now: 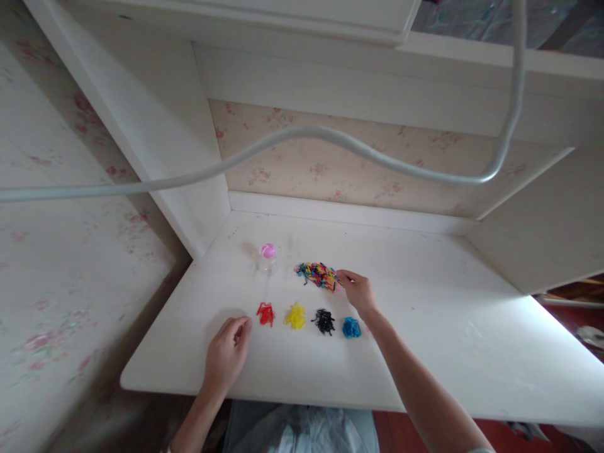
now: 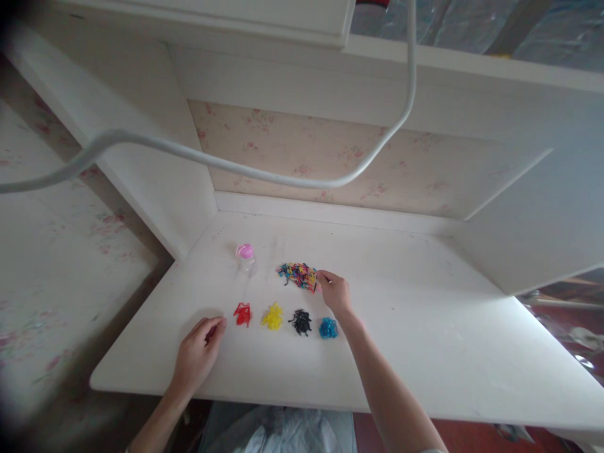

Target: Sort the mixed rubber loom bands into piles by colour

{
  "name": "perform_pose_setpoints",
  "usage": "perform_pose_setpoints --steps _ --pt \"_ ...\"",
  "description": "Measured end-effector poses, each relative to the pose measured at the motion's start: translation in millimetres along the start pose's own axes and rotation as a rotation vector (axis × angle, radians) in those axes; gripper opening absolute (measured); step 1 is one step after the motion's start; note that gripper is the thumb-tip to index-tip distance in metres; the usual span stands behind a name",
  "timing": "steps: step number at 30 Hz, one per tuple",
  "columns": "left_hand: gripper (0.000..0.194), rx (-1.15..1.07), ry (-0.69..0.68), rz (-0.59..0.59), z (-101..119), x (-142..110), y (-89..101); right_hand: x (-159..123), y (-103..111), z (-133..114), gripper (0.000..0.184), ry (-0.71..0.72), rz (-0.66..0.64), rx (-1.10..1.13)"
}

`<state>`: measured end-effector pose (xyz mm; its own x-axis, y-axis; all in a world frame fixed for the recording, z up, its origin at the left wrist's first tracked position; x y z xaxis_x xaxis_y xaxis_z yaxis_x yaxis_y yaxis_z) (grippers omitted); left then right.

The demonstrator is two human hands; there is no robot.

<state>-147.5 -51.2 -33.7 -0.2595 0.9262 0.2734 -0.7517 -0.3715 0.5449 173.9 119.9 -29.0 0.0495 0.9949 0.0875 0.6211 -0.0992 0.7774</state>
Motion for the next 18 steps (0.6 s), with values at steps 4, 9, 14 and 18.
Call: perform_pose_setpoints --steps 4,9,14,18 --pt "0.025 0.008 0.026 -0.021 -3 -1 -1.4 -2 -2 -1 0.048 -0.001 0.001 0.071" --pt "0.025 -0.008 0.029 -0.027 -4 -1 -2.2 -4 -4 -3 0.057 -0.043 -0.017 0.136" --pt "0.026 -0.028 0.044 -0.030 -4 -1 -3.2 -16 -6 -25 0.055 -0.016 -0.075 0.173" --pt "0.027 -0.036 0.061 -0.028 -4 -1 -2.9 -37 -13 -62 0.043 0.100 -0.145 0.177"
Point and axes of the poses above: each hand's wrist, its own x-axis towards the middle knuckle, its own y-axis out of the back of the hand, z = x × y, the point moved 6 cm from there along x, towards the middle knuckle, and after that the axes turned 11 degrees about -x, right-handed, at the moved point
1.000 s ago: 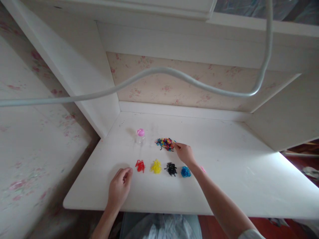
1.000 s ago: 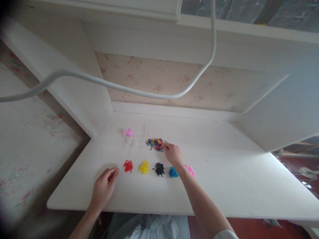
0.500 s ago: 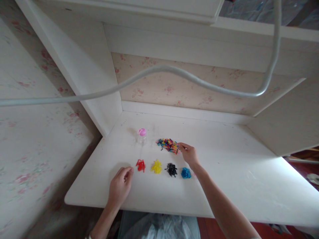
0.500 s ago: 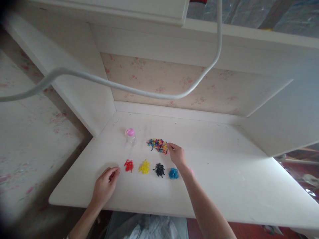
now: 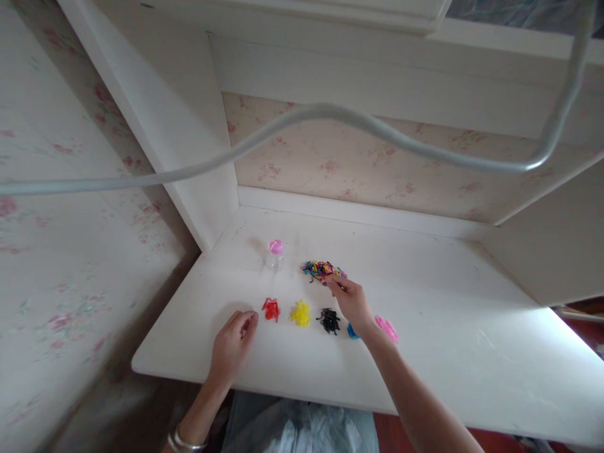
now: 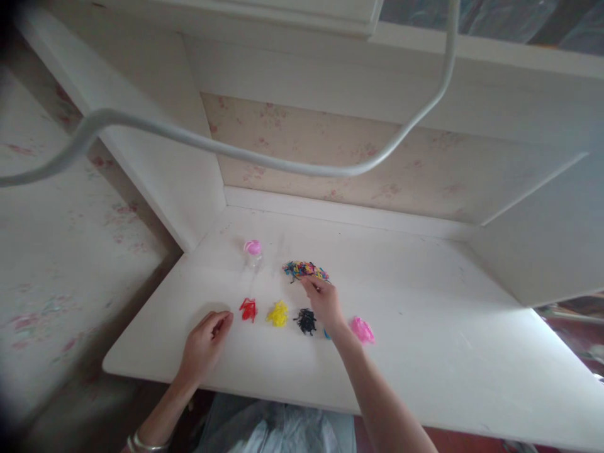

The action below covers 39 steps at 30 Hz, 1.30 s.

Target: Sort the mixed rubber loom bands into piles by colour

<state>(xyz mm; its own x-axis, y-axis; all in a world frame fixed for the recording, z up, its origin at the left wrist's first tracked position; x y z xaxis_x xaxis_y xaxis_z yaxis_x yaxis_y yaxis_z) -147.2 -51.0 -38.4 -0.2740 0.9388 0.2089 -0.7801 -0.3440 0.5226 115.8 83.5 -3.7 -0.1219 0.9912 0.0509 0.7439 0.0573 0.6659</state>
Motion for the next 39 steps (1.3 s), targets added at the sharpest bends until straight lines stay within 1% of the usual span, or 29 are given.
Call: perform_pose_setpoints --steps 3,5,8,12,14,16,19,22,25,28,31,33,35,37,39 --pt "0.028 0.002 0.004 0.000 0 0 0.4 -20 -20 -39 0.036 0.221 -0.079 -0.069" --pt "0.027 0.003 0.007 -0.001 0 0 0.4 -35 -37 -60 0.033 0.337 -0.128 -0.174" --pt "0.027 -0.003 0.010 -0.004 -1 -1 0.2 -51 -62 -81 0.031 0.422 -0.200 -0.400" --pt "0.027 0.003 0.003 0.001 -1 -1 0.4 -56 -87 -94 0.027 0.484 -0.255 -0.607" --pt "0.027 0.005 0.004 -0.009 -1 -1 0.0 -55 -93 -96 0.024 0.488 -0.270 -0.658" --pt "0.027 -0.002 0.014 -0.018 -2 -1 -0.3 -53 -93 -97 0.023 0.481 -0.271 -0.673" --pt "0.027 -0.017 0.029 -0.024 -3 0 -0.3 -52 -78 -93 0.026 0.439 -0.223 -0.617" --pt "0.028 -0.017 0.029 -0.029 -3 0 -0.4 -56 -52 -80 0.031 0.358 -0.130 -0.465" --pt "0.028 0.009 0.019 -0.034 -3 0 -0.9 -67 -24 -57 0.032 0.274 -0.052 -0.278" --pt "0.028 0.048 0.003 -0.037 -3 0 -1.4 -88 1 -21 0.033 0.158 0.049 -0.160" --pt "0.026 0.090 -0.033 -0.030 2 -1 -2.2 -114 24 24 0.036 -0.017 0.166 -0.126" --pt "0.025 0.113 -0.054 -0.025 10 0 -4.3 -132 39 55 0.039 -0.157 0.258 -0.137" --pt "0.024 0.122 -0.078 -0.019 23 3 -8.9 -145 53 81 0.044 -0.293 0.321 -0.164" --pt "0.023 0.124 -0.120 -0.031 41 8 -18.0 -153 65 101 0.050 -0.397 0.348 -0.193" --pt "0.023 0.149 -0.165 -0.091 61 17 -33.4 -155 74 114 0.053 -0.457 0.359 -0.220"
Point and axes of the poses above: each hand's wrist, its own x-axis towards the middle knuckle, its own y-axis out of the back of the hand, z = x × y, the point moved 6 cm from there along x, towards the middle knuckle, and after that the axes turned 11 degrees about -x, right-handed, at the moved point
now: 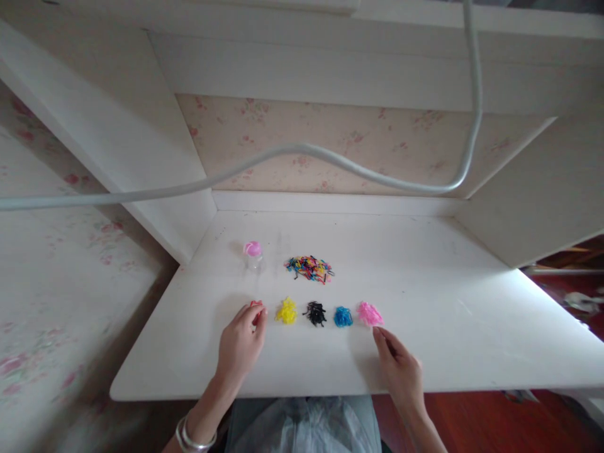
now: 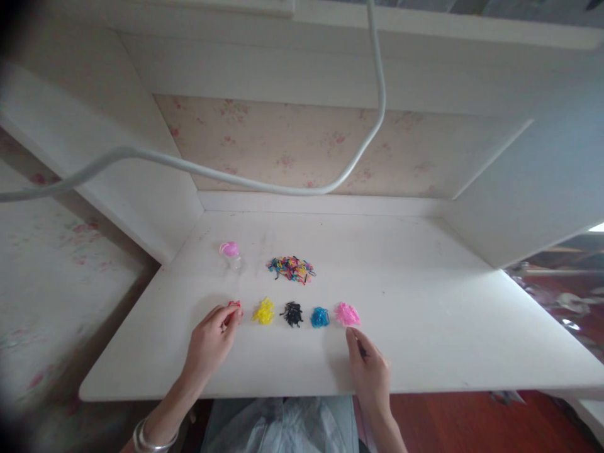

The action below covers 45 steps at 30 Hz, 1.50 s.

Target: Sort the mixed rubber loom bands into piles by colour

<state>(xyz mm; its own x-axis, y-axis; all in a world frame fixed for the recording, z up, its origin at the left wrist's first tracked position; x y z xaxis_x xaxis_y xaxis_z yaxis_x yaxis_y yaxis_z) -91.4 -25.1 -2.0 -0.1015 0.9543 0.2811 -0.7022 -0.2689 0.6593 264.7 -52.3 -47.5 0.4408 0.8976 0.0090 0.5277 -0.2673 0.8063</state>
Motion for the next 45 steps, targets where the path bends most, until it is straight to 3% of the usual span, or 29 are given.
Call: perform_pose_setpoints --steps 5,11,19,25,45 --pt "0.022 0.155 -0.034 -0.216 42 32 -41.8 11 -1 5 0.053 0.013 0.002 -0.035" --pt "0.024 0.261 -0.059 -0.409 74 58 -92.7 4 -11 -1 0.048 0.142 0.001 -0.073" --pt "0.027 0.323 -0.063 -0.450 88 83 -138.4 2 -9 -6 0.045 0.201 0.000 -0.106" --pt "0.028 0.352 -0.057 -0.428 84 88 -145.8 3 -9 -5 0.044 0.209 -0.003 -0.100" --pt "0.030 0.376 -0.054 -0.408 83 89 -139.7 1 -10 -7 0.042 0.270 0.020 -0.198"
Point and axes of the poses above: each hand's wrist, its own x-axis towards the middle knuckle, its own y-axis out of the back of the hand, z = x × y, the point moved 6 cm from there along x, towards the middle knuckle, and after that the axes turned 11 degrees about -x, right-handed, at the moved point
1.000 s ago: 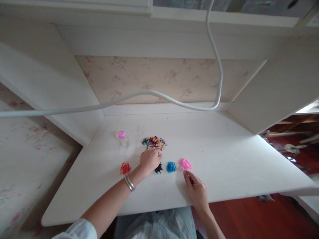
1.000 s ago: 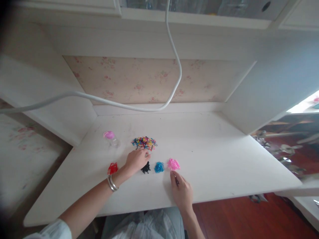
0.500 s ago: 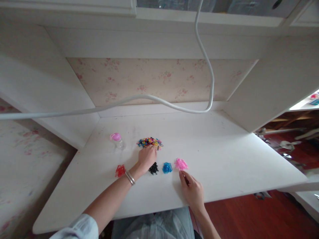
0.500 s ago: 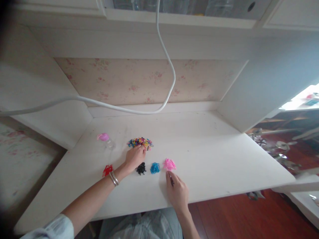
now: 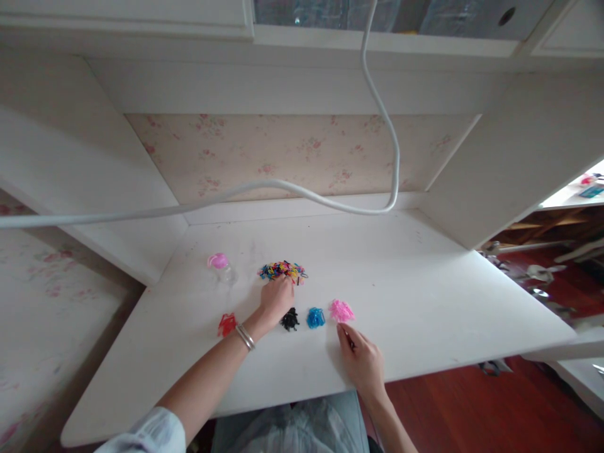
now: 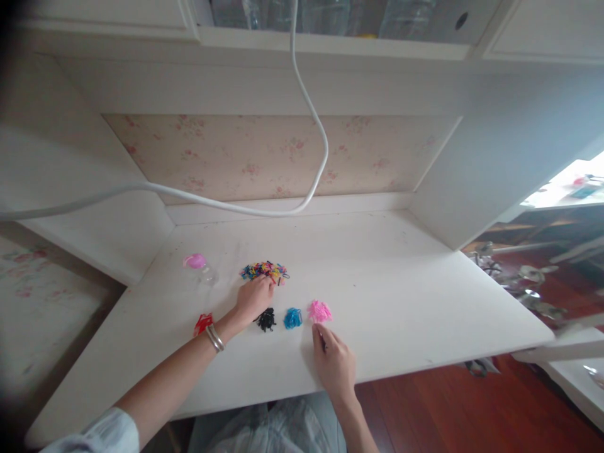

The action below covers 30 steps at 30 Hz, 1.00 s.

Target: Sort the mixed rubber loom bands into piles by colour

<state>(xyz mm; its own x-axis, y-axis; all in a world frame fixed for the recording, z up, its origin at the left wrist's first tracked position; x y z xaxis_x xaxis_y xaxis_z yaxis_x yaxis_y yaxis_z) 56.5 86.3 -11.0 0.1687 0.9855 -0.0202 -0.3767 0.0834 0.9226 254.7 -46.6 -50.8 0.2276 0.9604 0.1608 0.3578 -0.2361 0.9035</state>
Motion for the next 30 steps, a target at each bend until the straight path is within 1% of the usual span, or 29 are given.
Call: perform_pose_setpoints --steps 4,8,10,13,16,18,21,23,25,27,30 --pt "0.029 -0.010 -0.001 0.000 -8 -9 10.1 0 0 1 0.042 -0.012 -0.017 0.002" --pt "0.029 -0.022 0.025 0.025 -23 -22 28.1 -1 0 2 0.042 -0.014 -0.007 0.019" --pt "0.026 -0.055 0.021 0.070 -31 -31 39.0 -1 -1 4 0.042 -0.022 -0.005 0.024" --pt "0.023 -0.149 -0.016 0.183 -47 -49 55.1 1 -1 6 0.043 -0.044 -0.004 0.064" --pt "0.024 -0.215 -0.019 0.277 -72 -73 65.3 3 3 4 0.046 -0.061 -0.016 0.141" --pt "0.026 -0.251 0.020 0.320 -94 -91 67.8 6 9 -1 0.046 -0.053 -0.031 0.176" --pt "0.027 -0.298 0.097 0.359 -126 -116 65.8 15 18 -17 0.045 0.005 -0.055 0.170" --pt "0.027 -0.303 0.131 0.366 -140 -128 61.8 25 25 -32 0.043 0.062 -0.063 0.142" --pt "0.027 -0.298 0.147 0.361 -148 -136 57.1 37 30 -51 0.040 0.129 -0.071 0.105" --pt "0.027 -0.298 0.153 0.352 -152 -140 53.6 48 32 -70 0.037 0.189 -0.081 0.058" --pt "0.028 -0.316 0.139 0.352 -154 -142 52.2 62 28 -92 0.035 0.220 -0.129 -0.040"
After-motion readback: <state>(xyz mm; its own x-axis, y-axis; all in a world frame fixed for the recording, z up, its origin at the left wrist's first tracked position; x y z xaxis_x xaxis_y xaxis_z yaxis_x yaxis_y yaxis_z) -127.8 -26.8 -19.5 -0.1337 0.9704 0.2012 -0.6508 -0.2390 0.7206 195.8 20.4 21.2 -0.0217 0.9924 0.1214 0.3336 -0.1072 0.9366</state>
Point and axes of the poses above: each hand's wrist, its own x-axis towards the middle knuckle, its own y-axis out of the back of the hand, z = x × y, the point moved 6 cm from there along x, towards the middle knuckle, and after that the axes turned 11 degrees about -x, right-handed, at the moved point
